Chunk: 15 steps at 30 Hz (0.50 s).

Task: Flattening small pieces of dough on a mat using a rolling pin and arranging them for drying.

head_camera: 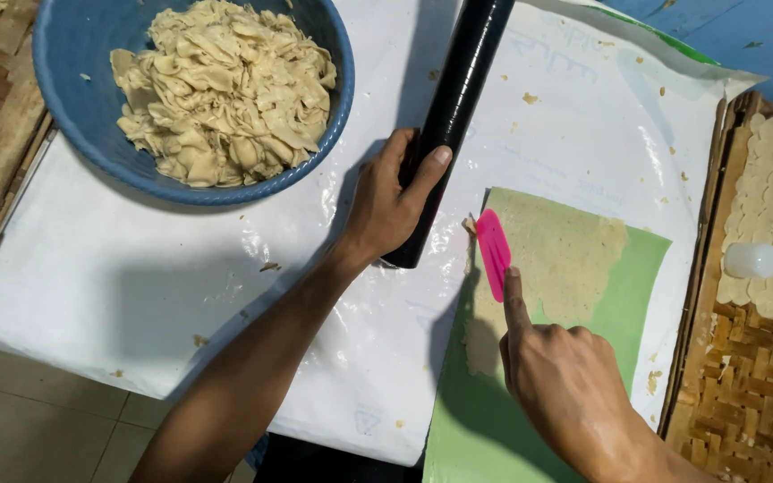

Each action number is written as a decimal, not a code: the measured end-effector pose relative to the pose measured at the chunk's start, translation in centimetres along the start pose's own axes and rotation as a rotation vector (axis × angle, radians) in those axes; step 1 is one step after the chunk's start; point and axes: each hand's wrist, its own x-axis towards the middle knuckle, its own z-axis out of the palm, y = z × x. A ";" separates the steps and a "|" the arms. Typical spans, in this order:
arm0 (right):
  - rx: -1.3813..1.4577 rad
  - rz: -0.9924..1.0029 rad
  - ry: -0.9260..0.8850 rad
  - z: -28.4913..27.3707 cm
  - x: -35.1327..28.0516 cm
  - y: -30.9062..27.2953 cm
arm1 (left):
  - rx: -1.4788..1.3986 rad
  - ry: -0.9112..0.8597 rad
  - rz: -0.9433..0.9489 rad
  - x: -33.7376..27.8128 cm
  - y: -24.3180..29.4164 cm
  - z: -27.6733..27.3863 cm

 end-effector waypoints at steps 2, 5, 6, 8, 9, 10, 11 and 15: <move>-0.003 0.003 -0.038 0.5 -0.1 -0.1 | -0.006 -0.004 -0.003 0.0 0.0 0.0; 0.005 0.017 -0.092 1.1 -0.4 -0.4 | -0.006 -0.007 0.004 0.0 0.0 0.0; 0.016 0.027 -0.110 1.2 -0.6 -0.5 | -0.002 -0.007 0.010 0.0 0.0 0.0; 0.033 0.033 -0.120 1.7 -0.9 -0.6 | 0.000 0.001 0.015 0.0 -0.1 0.0; 0.049 0.040 -0.130 1.9 -1.0 -0.7 | 0.000 0.008 0.020 0.0 -0.1 0.1; 0.051 0.041 -0.131 2.0 -1.2 -0.8 | 0.000 0.006 0.020 0.0 -0.1 0.1; 0.065 0.041 -0.135 2.0 -1.4 -0.9 | 0.006 0.008 0.013 0.0 -0.1 0.1; 0.050 0.000 -0.090 3.8 -2.3 -1.0 | 0.037 0.014 0.024 0.0 -0.3 0.1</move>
